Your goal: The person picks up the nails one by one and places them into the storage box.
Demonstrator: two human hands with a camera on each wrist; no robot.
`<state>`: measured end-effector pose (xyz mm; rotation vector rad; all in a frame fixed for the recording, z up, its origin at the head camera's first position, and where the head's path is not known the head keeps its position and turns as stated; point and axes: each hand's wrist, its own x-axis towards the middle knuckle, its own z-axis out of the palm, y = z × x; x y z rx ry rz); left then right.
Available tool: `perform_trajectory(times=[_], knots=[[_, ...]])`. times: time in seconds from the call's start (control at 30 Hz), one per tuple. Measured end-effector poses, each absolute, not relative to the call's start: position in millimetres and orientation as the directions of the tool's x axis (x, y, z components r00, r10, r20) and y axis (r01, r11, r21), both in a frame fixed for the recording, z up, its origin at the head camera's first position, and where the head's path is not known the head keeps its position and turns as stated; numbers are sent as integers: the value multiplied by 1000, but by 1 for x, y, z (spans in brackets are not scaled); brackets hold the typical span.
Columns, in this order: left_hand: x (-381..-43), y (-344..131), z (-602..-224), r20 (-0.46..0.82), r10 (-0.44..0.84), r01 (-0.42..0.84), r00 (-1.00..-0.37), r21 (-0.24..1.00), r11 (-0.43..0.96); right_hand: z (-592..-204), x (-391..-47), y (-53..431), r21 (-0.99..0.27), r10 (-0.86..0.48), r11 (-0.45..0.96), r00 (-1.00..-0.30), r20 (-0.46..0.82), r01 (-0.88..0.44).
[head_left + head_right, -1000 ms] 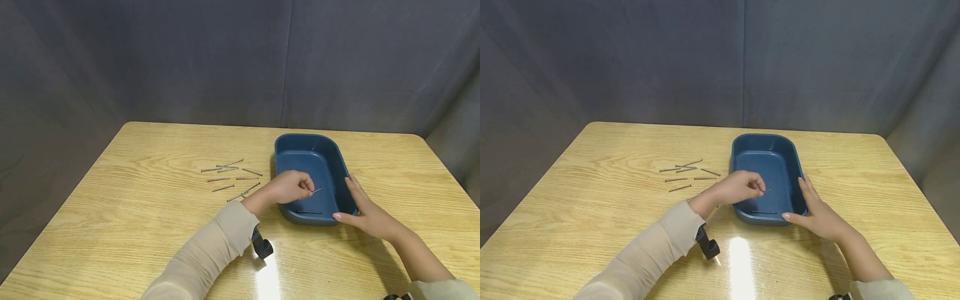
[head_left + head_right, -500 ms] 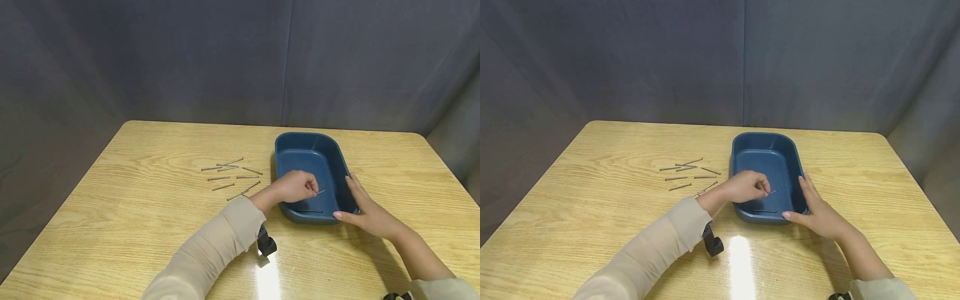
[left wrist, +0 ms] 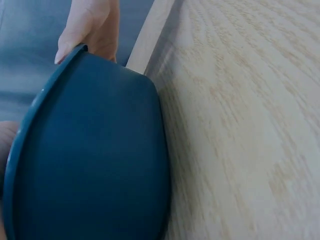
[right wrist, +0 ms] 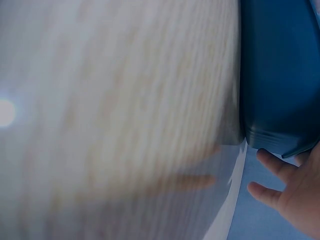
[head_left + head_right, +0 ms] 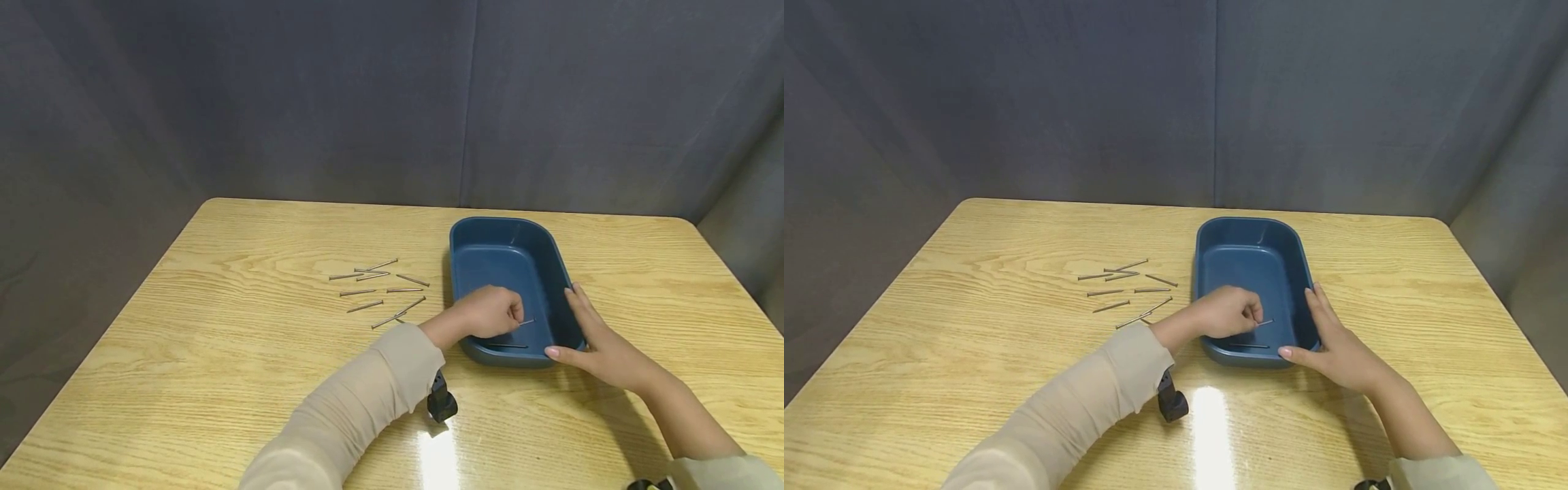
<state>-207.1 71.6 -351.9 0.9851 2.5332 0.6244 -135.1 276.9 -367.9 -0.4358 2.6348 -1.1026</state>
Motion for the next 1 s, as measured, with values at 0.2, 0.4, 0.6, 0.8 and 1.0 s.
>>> perform_trajectory(times=[0.2, 0.4, 0.6, 0.8, 1.0], knots=[[-205, 75, -351, -183, 691, 584, -699, 411, 700, -367, -135, 277, -719, -366, 670, -925, -104, -185], [-202, 78, -350, -204, 697, 623, -687, 328, 710, -367, -135, 278, -721, -370, 666, -924, -96, -192], [-198, 81, -349, -228, 686, 632, -691, 270, 727, -368, -135, 278, -726, -369, 662, -924, -100, -186], [-195, 87, -351, -257, 683, 639, -684, 240, 731, -368, -134, 278, -728, -373, 661, -922, -107, -182], [-195, 92, -355, -288, 665, 631, -689, 215, 746, -368, -135, 277, -729, -379, 659, -919, -106, -187]])
